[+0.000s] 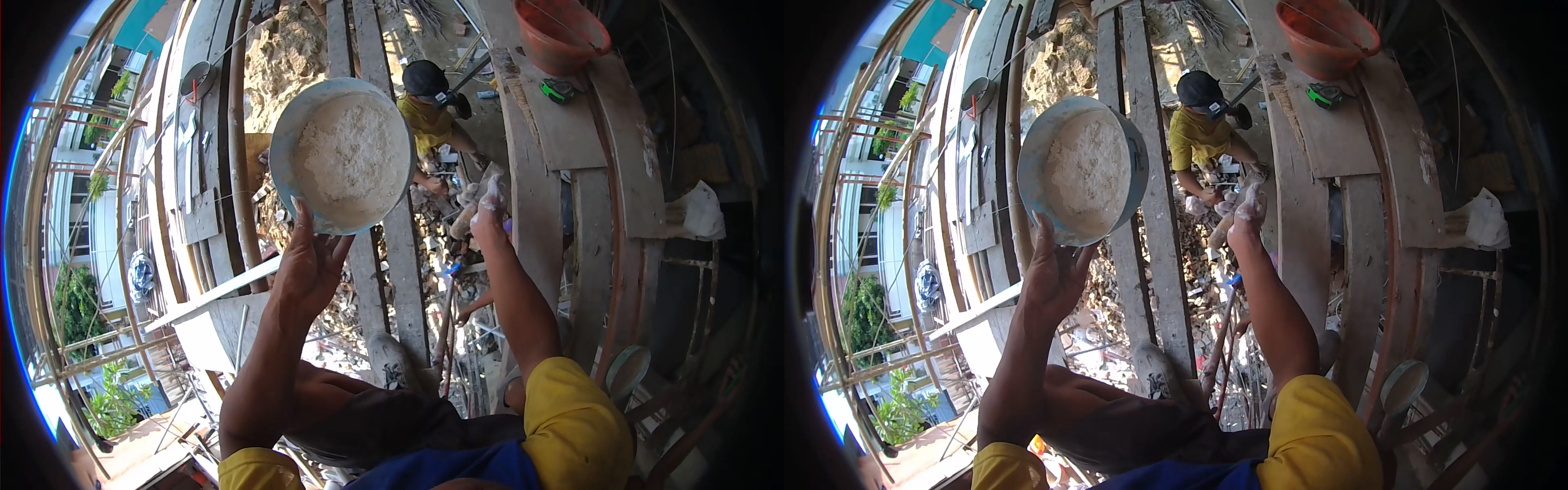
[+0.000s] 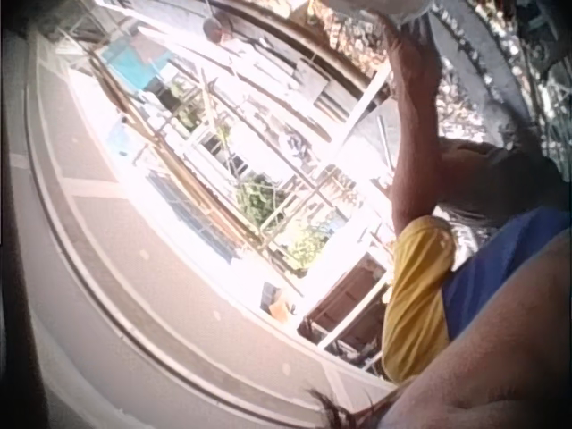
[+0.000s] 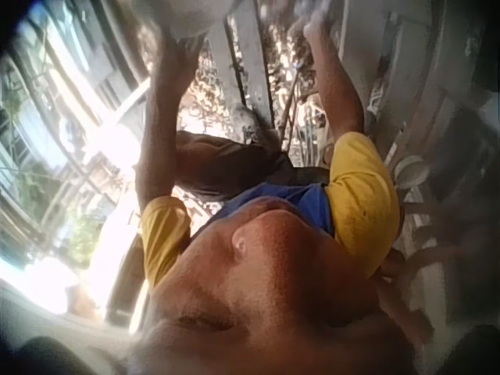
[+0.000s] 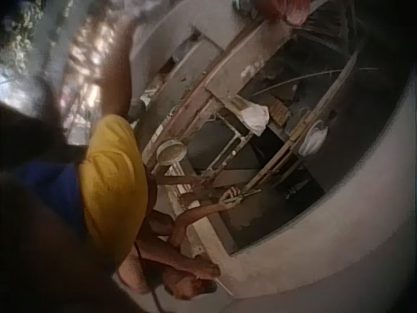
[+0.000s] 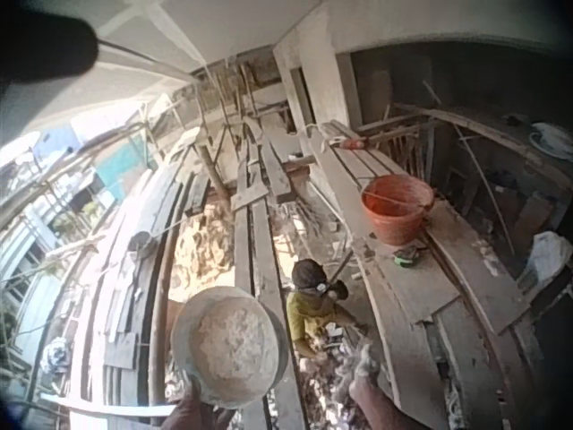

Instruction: Mixing plaster compound in a bowl and applying it to a ceiling seam using a trowel.

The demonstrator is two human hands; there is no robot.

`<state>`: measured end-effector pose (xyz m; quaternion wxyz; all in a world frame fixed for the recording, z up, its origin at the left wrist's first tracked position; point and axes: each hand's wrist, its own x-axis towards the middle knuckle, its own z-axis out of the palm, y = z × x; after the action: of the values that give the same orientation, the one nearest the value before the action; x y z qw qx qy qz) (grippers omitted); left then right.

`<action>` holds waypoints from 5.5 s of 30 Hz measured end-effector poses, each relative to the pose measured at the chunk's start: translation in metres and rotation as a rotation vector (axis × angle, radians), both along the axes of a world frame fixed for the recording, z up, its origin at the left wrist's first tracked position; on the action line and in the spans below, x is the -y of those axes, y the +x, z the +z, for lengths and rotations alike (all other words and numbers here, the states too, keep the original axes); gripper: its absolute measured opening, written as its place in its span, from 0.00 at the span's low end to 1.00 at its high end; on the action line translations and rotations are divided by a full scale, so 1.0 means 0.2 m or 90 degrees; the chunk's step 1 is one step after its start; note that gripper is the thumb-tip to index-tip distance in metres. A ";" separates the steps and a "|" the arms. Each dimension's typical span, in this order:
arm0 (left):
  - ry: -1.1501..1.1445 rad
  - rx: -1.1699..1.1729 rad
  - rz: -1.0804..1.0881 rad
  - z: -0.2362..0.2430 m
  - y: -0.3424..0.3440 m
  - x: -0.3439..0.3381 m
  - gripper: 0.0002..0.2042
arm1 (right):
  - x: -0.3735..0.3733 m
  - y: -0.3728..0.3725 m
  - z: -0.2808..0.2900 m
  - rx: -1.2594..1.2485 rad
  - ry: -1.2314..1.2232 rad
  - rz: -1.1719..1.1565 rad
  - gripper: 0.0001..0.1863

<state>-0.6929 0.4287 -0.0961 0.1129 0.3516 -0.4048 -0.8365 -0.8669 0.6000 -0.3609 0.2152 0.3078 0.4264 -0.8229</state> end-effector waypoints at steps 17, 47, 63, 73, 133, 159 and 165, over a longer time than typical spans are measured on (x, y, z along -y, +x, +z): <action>0.047 0.022 -0.068 -0.05 -0.05 -0.01 0.30 | -0.09 -0.16 1.63 -1.001 0.421 0.935 0.31; 0.097 -0.052 0.122 -0.22 -0.32 0.02 0.31 | 0.46 -0.31 1.65 -1.217 1.028 0.911 0.09; -0.107 0.189 0.150 -0.48 -0.37 -0.01 0.29 | 0.82 -0.88 1.26 -0.370 0.934 1.322 0.08; -0.127 0.166 0.049 -0.63 -0.34 0.23 0.29 | 0.87 -0.75 1.25 -0.533 0.499 1.361 0.15; 0.049 0.131 -0.187 -0.77 -1.14 -0.54 0.26 | -0.51 -2.40 0.89 -0.892 1.101 0.702 0.33; 0.052 0.107 -0.083 -0.62 -1.17 -0.46 0.23 | -0.31 -1.54 1.43 -1.160 0.901 0.754 0.37; 0.057 0.106 -0.084 -0.59 -1.17 -0.44 0.25 | -0.29 -1.47 1.38 -1.212 0.897 0.785 0.34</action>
<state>-0.9262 0.5167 -0.2142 0.0081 0.3973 -0.3972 -0.8272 -1.1604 0.6582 -0.0844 -0.0337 -0.5797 0.8091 -0.0902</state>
